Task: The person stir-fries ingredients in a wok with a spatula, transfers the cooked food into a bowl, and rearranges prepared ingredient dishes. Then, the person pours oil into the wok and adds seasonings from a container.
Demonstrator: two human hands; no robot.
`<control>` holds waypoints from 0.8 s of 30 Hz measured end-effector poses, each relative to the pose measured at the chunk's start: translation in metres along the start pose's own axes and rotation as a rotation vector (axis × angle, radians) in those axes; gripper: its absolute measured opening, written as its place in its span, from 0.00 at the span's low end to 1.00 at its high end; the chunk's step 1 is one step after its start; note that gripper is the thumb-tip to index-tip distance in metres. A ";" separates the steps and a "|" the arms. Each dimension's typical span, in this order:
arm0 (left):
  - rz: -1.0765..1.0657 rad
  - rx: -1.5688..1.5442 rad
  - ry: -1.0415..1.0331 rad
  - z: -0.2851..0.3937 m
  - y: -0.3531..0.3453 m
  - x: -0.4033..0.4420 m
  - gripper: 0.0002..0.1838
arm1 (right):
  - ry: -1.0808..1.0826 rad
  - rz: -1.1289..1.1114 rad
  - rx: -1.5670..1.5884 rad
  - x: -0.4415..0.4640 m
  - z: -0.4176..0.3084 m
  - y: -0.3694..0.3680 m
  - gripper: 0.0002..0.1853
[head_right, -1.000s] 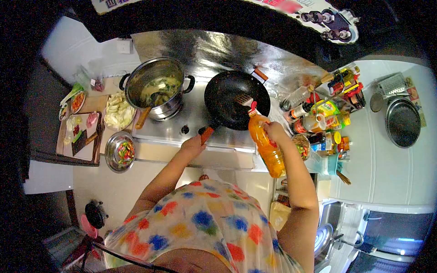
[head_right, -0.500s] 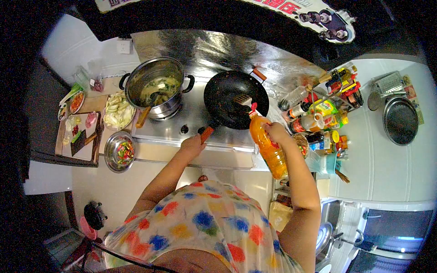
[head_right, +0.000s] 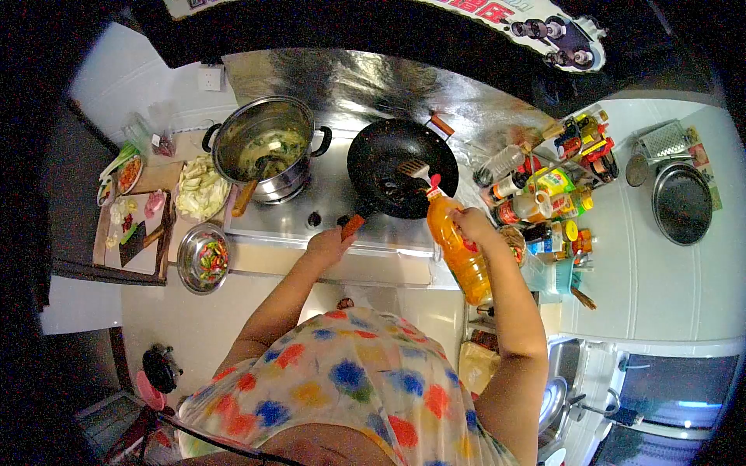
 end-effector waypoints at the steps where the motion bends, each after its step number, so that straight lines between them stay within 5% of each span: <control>1: 0.018 0.002 -0.006 -0.001 -0.003 0.002 0.28 | 0.004 -0.003 0.009 0.000 0.000 0.000 0.27; 24: -0.012 -0.035 0.006 -0.001 0.003 -0.001 0.29 | -0.004 -0.015 0.075 -0.002 0.001 0.002 0.26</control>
Point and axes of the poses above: each hand's wrist, its own x-axis towards the middle knuckle, its own y-axis out of the back of the hand, z = x × y, the point moved 6 cm from there along x, towards the middle knuckle, and after that the axes turned 11 degrees about x, right-handed, at the moved point
